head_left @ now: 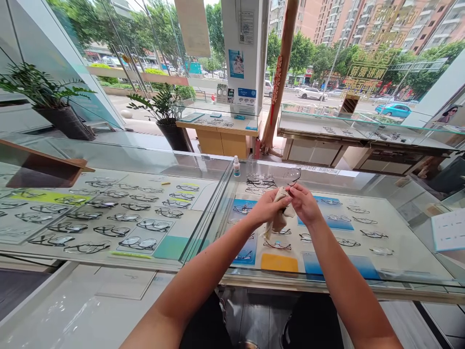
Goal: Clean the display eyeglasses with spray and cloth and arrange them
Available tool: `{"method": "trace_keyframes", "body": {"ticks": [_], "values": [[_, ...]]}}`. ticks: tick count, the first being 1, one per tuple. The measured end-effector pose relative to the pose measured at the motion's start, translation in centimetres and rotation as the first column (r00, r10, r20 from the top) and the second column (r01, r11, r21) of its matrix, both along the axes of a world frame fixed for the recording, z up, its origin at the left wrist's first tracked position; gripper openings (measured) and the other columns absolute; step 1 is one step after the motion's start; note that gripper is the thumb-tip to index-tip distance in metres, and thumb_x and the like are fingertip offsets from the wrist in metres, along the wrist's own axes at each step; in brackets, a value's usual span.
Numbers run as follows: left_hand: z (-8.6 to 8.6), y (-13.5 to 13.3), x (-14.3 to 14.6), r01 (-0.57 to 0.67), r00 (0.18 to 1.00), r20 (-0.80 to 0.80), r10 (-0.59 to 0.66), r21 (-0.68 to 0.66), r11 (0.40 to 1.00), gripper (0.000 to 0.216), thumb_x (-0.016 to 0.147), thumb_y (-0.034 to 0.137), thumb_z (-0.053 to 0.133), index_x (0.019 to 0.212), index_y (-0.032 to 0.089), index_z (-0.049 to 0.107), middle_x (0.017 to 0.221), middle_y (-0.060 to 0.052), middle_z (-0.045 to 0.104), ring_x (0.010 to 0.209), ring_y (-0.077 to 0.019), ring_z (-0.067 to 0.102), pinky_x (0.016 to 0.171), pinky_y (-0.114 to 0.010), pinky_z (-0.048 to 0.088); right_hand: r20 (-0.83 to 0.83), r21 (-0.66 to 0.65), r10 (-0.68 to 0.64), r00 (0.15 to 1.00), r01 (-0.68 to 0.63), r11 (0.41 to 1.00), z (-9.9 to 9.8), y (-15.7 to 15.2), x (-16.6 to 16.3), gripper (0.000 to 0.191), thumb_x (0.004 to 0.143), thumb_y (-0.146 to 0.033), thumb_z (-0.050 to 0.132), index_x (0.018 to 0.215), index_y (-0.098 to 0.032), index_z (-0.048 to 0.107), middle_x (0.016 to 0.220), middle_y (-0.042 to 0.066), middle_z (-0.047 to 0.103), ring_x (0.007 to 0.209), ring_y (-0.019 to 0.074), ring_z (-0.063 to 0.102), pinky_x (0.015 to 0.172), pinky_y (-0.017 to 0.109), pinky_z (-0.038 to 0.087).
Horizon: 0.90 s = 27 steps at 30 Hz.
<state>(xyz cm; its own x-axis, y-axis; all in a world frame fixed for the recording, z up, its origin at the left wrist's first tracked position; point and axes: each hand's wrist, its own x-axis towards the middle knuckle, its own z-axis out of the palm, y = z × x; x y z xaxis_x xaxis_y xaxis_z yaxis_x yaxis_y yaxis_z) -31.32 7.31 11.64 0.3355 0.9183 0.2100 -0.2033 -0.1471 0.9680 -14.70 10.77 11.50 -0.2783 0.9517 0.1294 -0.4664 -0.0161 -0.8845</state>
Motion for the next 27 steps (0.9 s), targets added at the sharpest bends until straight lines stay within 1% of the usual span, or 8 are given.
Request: {"method": "trace_keyframes", "body": {"ticks": [3,7,10,14,18,22,25,27], "values": [[-0.4,0.5,0.1,-0.082,0.996,-0.023,0.083,0.043,0.996,0.061,0.085,0.073,0.078,0.089,0.016,0.059,0.077,0.003,0.050,0.070,-0.0116,0.042,0.068,-0.026,0.034,-0.014,-0.001,0.014,1.000,-0.014,1.000,-0.2,0.0,-0.2,0.032,0.070,-0.042,0.098,0.091,-0.025,0.080,0.091,0.001,0.077,0.079,0.0160,0.064,0.075,0.030,0.054],[-0.2,0.4,-0.1,-0.088,0.995,-0.052,0.091,0.046,0.995,0.066,0.087,0.080,0.071,0.087,0.015,0.061,0.079,0.000,0.054,0.073,-0.0135,0.045,0.070,-0.028,0.037,-0.043,-0.024,0.022,0.999,-0.023,0.999,-0.1,-0.1,-0.2,0.034,0.068,-0.042,0.100,0.091,-0.025,0.080,0.091,0.000,0.077,0.080,0.0156,0.066,0.076,0.028,0.056],[0.2,0.1,-0.3,-0.010,0.999,-0.037,0.010,0.012,1.000,0.066,0.086,0.080,0.072,0.090,0.015,0.063,0.083,-0.002,0.058,0.075,-0.0148,0.049,0.071,-0.028,0.040,-0.038,-0.018,0.028,0.999,-0.029,0.999,0.1,-0.1,0.1,0.033,0.070,-0.044,0.099,0.089,-0.025,0.079,0.087,0.000,0.075,0.076,0.0154,0.064,0.071,0.028,0.055],[0.4,-0.3,-0.3,0.103,0.995,-0.003,-0.103,-0.008,0.995,0.061,0.081,0.069,0.085,0.103,0.015,0.065,0.091,-0.003,0.061,0.079,-0.0148,0.052,0.074,-0.027,0.040,-0.036,-0.009,0.055,0.998,-0.055,0.998,0.2,-0.1,0.3,0.030,0.076,-0.046,0.095,0.088,-0.024,0.078,0.084,0.000,0.073,0.073,0.0151,0.063,0.066,0.027,0.053],[-0.1,-0.1,0.1,-0.011,1.000,0.003,0.011,0.004,1.000,0.059,0.079,0.066,0.087,0.096,0.016,0.062,0.081,0.002,0.053,0.073,-0.0122,0.045,0.069,-0.026,0.035,-0.064,-0.015,0.059,0.996,-0.060,0.998,-0.2,0.0,0.1,0.031,0.072,-0.041,0.098,0.091,-0.025,0.080,0.090,0.000,0.074,0.077,0.0138,0.063,0.070,0.027,0.053],[-0.6,0.5,0.3,-0.121,0.992,-0.023,0.123,0.071,0.990,0.060,0.090,0.075,0.071,0.084,0.016,0.059,0.077,0.002,0.050,0.071,-0.0123,0.041,0.066,-0.026,0.032,-0.037,0.005,0.045,0.998,-0.044,0.999,-0.7,0.2,-0.1,0.033,0.071,-0.041,0.099,0.096,-0.026,0.082,0.095,0.001,0.077,0.082,0.0154,0.064,0.077,0.029,0.054],[-0.6,0.6,0.1,-0.134,0.990,-0.039,0.138,0.086,0.987,0.064,0.092,0.079,0.065,0.079,0.017,0.057,0.075,0.001,0.050,0.071,-0.0127,0.041,0.066,-0.027,0.034,-0.033,0.013,0.045,0.998,-0.045,0.999,-0.6,0.2,0.0,0.033,0.071,-0.042,0.099,0.095,-0.026,0.082,0.094,0.001,0.077,0.082,0.0155,0.065,0.080,0.029,0.056],[-0.3,0.4,-0.1,-0.087,0.995,-0.045,0.090,0.068,0.994,0.067,0.091,0.081,0.065,0.079,0.016,0.058,0.075,0.000,0.052,0.070,-0.0131,0.043,0.067,-0.027,0.036,-0.035,0.011,0.049,0.998,-0.048,0.999,-0.4,0.1,0.2,0.033,0.071,-0.045,0.099,0.092,-0.026,0.081,0.093,0.000,0.076,0.082,0.0154,0.065,0.079,0.029,0.056]]}}
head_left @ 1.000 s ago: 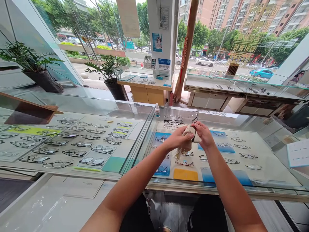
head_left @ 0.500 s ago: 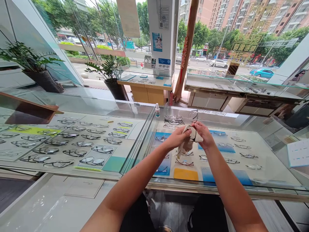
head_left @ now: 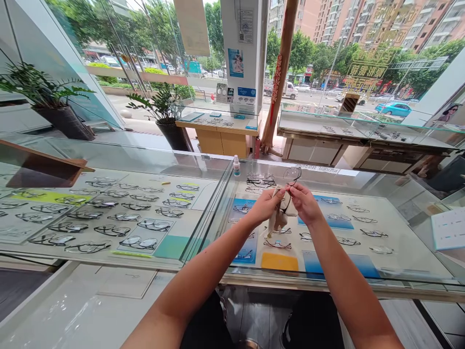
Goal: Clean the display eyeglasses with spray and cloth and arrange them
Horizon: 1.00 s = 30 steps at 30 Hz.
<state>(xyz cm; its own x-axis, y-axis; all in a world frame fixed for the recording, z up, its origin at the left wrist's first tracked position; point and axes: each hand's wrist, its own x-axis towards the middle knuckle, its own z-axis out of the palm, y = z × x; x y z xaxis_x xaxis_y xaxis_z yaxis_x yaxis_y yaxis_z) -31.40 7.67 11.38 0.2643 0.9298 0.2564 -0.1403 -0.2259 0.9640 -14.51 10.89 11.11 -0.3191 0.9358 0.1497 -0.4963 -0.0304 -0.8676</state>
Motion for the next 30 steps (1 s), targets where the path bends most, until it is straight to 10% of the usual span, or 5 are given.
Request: {"method": "trace_keyframes", "body": {"ticks": [6,14,30], "values": [[0.6,-0.7,-0.1,0.170,0.984,0.056,-0.167,-0.051,0.984,0.058,0.082,0.067,0.085,0.100,0.016,0.065,0.088,-0.003,0.061,0.078,-0.0145,0.052,0.072,-0.027,0.041,-0.008,-0.019,-0.013,1.000,0.013,1.000,0.5,-0.1,0.1,0.033,0.071,-0.046,0.099,0.088,-0.025,0.080,0.092,0.000,0.074,0.080,0.0156,0.064,0.072,0.028,0.055],[-0.1,-0.1,0.4,-0.088,0.995,-0.037,0.090,0.054,0.995,0.063,0.091,0.078,0.066,0.080,0.017,0.058,0.073,0.002,0.050,0.069,-0.0129,0.041,0.066,-0.027,0.033,0.016,-0.003,0.003,1.000,-0.003,1.000,0.0,-0.1,-0.2,0.035,0.069,-0.044,0.100,0.095,-0.028,0.083,0.095,0.000,0.077,0.082,0.0160,0.064,0.078,0.030,0.054],[1.1,0.2,-1.3,-0.079,0.995,0.058,0.086,-0.107,0.991,0.072,0.082,0.087,0.071,0.078,0.016,0.064,0.073,-0.001,0.060,0.069,-0.0145,0.053,0.065,-0.027,0.042,-0.033,0.028,-0.049,0.998,0.050,0.998,0.9,0.0,1.3,0.028,0.079,-0.046,0.090,0.084,-0.025,0.073,0.093,0.002,0.068,0.077,0.0147,0.060,0.067,0.029,0.053]]}}
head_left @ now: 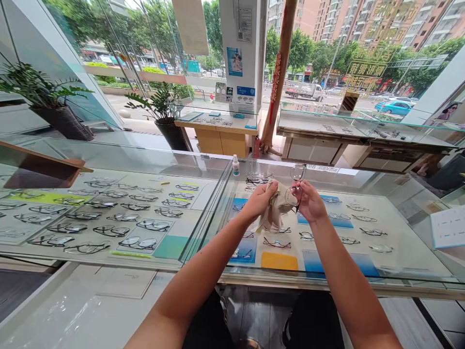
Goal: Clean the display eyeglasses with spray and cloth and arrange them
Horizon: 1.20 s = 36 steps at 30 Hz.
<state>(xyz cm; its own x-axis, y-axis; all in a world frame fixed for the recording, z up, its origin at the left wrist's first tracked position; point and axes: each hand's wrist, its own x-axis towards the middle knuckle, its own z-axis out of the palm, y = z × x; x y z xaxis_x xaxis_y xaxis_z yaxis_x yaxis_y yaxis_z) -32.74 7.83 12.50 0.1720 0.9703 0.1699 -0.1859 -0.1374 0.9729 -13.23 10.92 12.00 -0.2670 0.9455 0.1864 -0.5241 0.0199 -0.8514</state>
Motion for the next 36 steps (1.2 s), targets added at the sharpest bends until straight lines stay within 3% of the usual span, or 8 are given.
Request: {"method": "trace_keyframes", "body": {"ticks": [9,16,18,25,28,31,33,36], "values": [[2.4,0.9,-3.9,-0.411,0.908,0.127,0.400,0.083,0.908,0.066,0.085,0.084,0.071,0.077,0.019,0.063,0.073,-0.002,0.061,0.067,-0.0155,0.053,0.065,-0.030,0.044,-0.078,-0.030,0.036,0.996,-0.039,0.999,0.1,-0.1,0.0,0.026,0.078,-0.042,0.094,0.083,-0.025,0.074,0.096,0.001,0.069,0.080,0.0136,0.060,0.073,0.028,0.055],[3.5,1.8,-9.9,-0.846,0.445,0.067,0.893,0.358,0.395,0.053,0.107,0.072,0.043,0.090,0.023,0.057,0.087,-0.005,0.064,0.084,-0.0211,0.061,0.084,-0.035,0.050,-0.012,-0.015,0.057,0.998,-0.057,0.998,0.2,-0.2,0.1,0.029,0.079,-0.046,0.091,0.085,-0.026,0.072,0.095,0.002,0.068,0.079,0.0149,0.059,0.076,0.032,0.055],[3.5,1.8,-10.8,-0.866,0.311,-0.084,0.947,0.386,0.319,0.048,0.109,0.067,0.039,0.099,0.023,0.057,0.096,-0.008,0.068,0.093,-0.0250,0.065,0.091,-0.039,0.050,-0.010,-0.004,0.076,0.997,-0.076,0.997,0.1,-0.1,0.1,0.027,0.081,-0.046,0.090,0.085,-0.026,0.072,0.094,0.002,0.067,0.079,0.0154,0.059,0.077,0.032,0.055],[2.2,2.7,-11.7,-0.800,0.151,-0.758,0.635,0.284,0.529,0.057,0.101,0.065,0.053,0.125,0.015,0.065,0.144,-0.032,0.064,0.137,-0.0515,0.057,0.113,-0.069,0.041,0.045,0.044,0.196,0.980,-0.198,0.979,-0.4,0.2,0.1,0.025,0.081,-0.045,0.087,0.082,-0.024,0.074,0.087,0.003,0.065,0.079,0.0169,0.058,0.074,0.032,0.052],[1.9,2.8,-11.5,-0.778,0.102,-0.815,0.571,0.293,0.556,0.061,0.099,0.062,0.057,0.133,0.011,0.066,0.159,-0.035,0.051,0.147,-0.0545,0.047,0.117,-0.074,0.034,0.076,0.039,0.206,0.976,-0.209,0.977,-0.5,0.2,0.1,0.027,0.080,-0.046,0.088,0.080,-0.023,0.072,0.086,0.004,0.067,0.079,0.0175,0.059,0.074,0.032,0.052],[2.3,2.3,-10.4,-0.732,0.091,-0.698,0.710,0.437,0.523,0.058,0.098,0.049,0.062,0.144,0.013,0.061,0.169,-0.029,0.044,0.154,-0.0486,0.041,0.122,-0.069,0.032,0.085,0.056,0.206,0.975,-0.211,0.976,-0.5,0.1,0.0,0.027,0.080,-0.046,0.087,0.078,-0.023,0.073,0.084,0.004,0.067,0.078,0.0180,0.059,0.074,0.032,0.052],[2.7,1.7,-9.0,-0.631,0.241,-0.542,0.805,0.543,0.555,0.048,0.097,0.037,0.061,0.141,0.017,0.063,0.157,-0.022,0.059,0.145,-0.0390,0.054,0.118,-0.057,0.041,0.082,0.076,0.219,0.972,-0.225,0.971,-0.3,0.1,0.0,0.026,0.081,-0.046,0.086,0.077,-0.024,0.073,0.083,0.004,0.066,0.078,0.0184,0.058,0.074,0.033,0.052],[2.8,0.6,-6.3,-0.413,0.592,-0.370,0.716,0.624,0.664,0.025,0.097,0.029,0.058,0.117,0.020,0.070,0.114,-0.011,0.078,0.104,-0.0255,0.071,0.094,-0.039,0.052,0.093,0.088,0.216,0.972,-0.224,0.971,-0.2,0.1,0.0,0.026,0.080,-0.046,0.085,0.074,-0.024,0.073,0.084,0.005,0.064,0.079,0.0189,0.057,0.074,0.033,0.052]]}}
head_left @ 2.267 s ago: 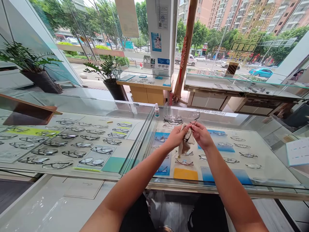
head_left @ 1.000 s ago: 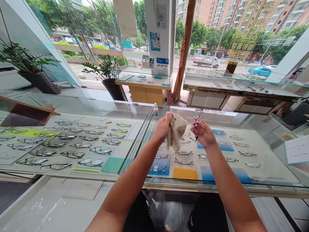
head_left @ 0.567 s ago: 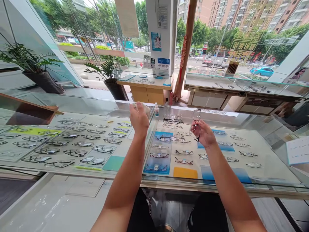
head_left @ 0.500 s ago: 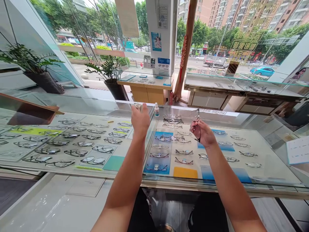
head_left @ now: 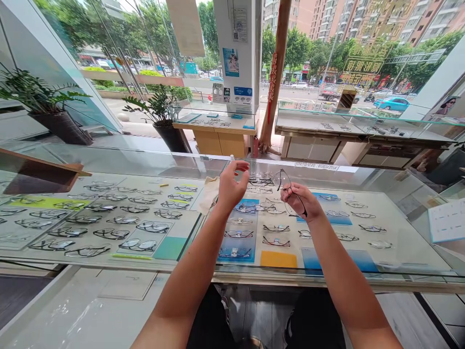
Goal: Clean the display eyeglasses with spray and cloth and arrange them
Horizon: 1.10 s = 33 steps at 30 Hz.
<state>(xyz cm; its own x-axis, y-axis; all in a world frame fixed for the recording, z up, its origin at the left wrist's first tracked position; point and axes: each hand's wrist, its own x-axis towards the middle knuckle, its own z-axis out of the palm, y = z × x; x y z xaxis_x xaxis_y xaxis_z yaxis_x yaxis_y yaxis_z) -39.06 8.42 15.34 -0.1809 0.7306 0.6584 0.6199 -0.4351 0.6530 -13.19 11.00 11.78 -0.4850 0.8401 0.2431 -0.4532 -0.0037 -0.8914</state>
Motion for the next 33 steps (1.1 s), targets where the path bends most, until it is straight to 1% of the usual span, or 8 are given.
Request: {"method": "trace_keyframes", "body": {"ticks": [2,4,6,10,14,18,26,33], "values": [[-0.2,-0.8,1.7,0.176,0.984,0.002,-0.176,0.035,0.984,0.014,0.098,0.030,0.059,0.101,0.021,0.069,0.091,-0.005,0.075,0.083,-0.0206,0.067,0.082,-0.034,0.050,0.006,0.006,-0.034,0.999,0.034,0.999,0.0,0.1,0.1,0.026,0.079,-0.046,0.085,0.073,-0.024,0.073,0.085,0.005,0.064,0.079,0.0188,0.057,0.074,0.034,0.051],[-0.5,-1.4,3.2,0.275,0.961,-0.016,-0.275,0.025,0.961,0.012,0.098,0.031,0.060,0.094,0.022,0.067,0.080,-0.002,0.070,0.075,-0.0181,0.063,0.076,-0.033,0.047,0.011,0.013,-0.062,0.998,0.062,0.998,0.1,0.1,0.1,0.025,0.080,-0.046,0.084,0.074,-0.024,0.073,0.085,0.004,0.064,0.078,0.0186,0.057,0.074,0.034,0.051],[-0.8,-2.0,4.2,0.369,0.929,-0.028,-0.369,-0.012,0.929,0.013,0.099,0.034,0.062,0.096,0.022,0.066,0.080,-0.002,0.069,0.075,-0.0177,0.063,0.075,-0.033,0.046,0.024,0.020,-0.078,0.997,0.078,0.997,0.2,-0.1,0.1,0.024,0.080,-0.045,0.085,0.076,-0.024,0.074,0.085,0.004,0.065,0.079,0.0187,0.057,0.074,0.034,0.052],[-1.1,-2.7,5.3,0.505,0.859,-0.058,-0.508,-0.063,0.861,0.028,0.097,0.044,0.070,0.112,0.022,0.065,0.100,-0.005,0.072,0.087,-0.0200,0.067,0.080,-0.035,0.048,0.052,0.016,-0.104,0.993,0.104,0.994,0.8,-0.5,0.0,0.022,0.080,-0.044,0.087,0.079,-0.025,0.075,0.086,0.003,0.066,0.081,0.0187,0.058,0.077,0.034,0.051],[-1.6,-2.9,5.9,0.499,0.858,-0.076,-0.508,-0.112,0.859,0.050,0.090,0.055,0.079,0.123,0.022,0.062,0.115,-0.009,0.071,0.098,-0.0239,0.067,0.086,-0.038,0.049,0.069,0.066,-0.202,0.977,0.198,0.978,0.8,-0.6,-0.3,0.020,0.082,-0.043,0.087,0.083,-0.026,0.077,0.089,0.002,0.067,0.081,0.0179,0.055,0.077,0.034,0.048],[-2.1,-2.8,6.4,0.461,0.879,-0.037,-0.475,-0.187,0.867,0.066,0.086,0.060,0.084,0.135,0.023,0.060,0.129,-0.013,0.070,0.113,-0.0285,0.068,0.091,-0.041,0.052,0.125,0.238,-0.332,0.935,0.297,0.925,0.3,-0.3,-0.6,0.019,0.090,-0.041,0.083,0.080,-0.027,0.076,0.084,0.000,0.061,0.080,0.0172,0.051,0.076,0.033,0.043],[-2.6,-2.0,6.5,0.483,0.876,0.141,-0.462,-0.244,0.841,0.041,0.094,0.051,0.080,0.120,0.021,0.069,0.121,-0.011,0.078,0.108,-0.0258,0.075,0.090,-0.040,0.060,0.216,0.578,-0.562,0.799,0.359,0.733,0.5,-0.6,-1.1,0.021,0.096,-0.043,0.078,0.082,-0.027,0.075,0.086,0.002,0.065,0.082,0.0199,0.056,0.075,0.037,0.042],[-3.0,-1.9,6.6,0.504,0.862,0.196,-0.467,-0.235,0.831,0.028,0.096,0.042,0.077,0.118,0.025,0.069,0.117,-0.006,0.079,0.110,-0.0257,0.078,0.091,-0.041,0.065,0.234,0.637,-0.615,0.753,0.360,0.682,0.3,-0.6,-1.2,0.022,0.096,-0.041,0.075,0.081,-0.026,0.073,0.084,0.002,0.065,0.080,0.0203,0.056,0.074,0.038,0.043]]}}
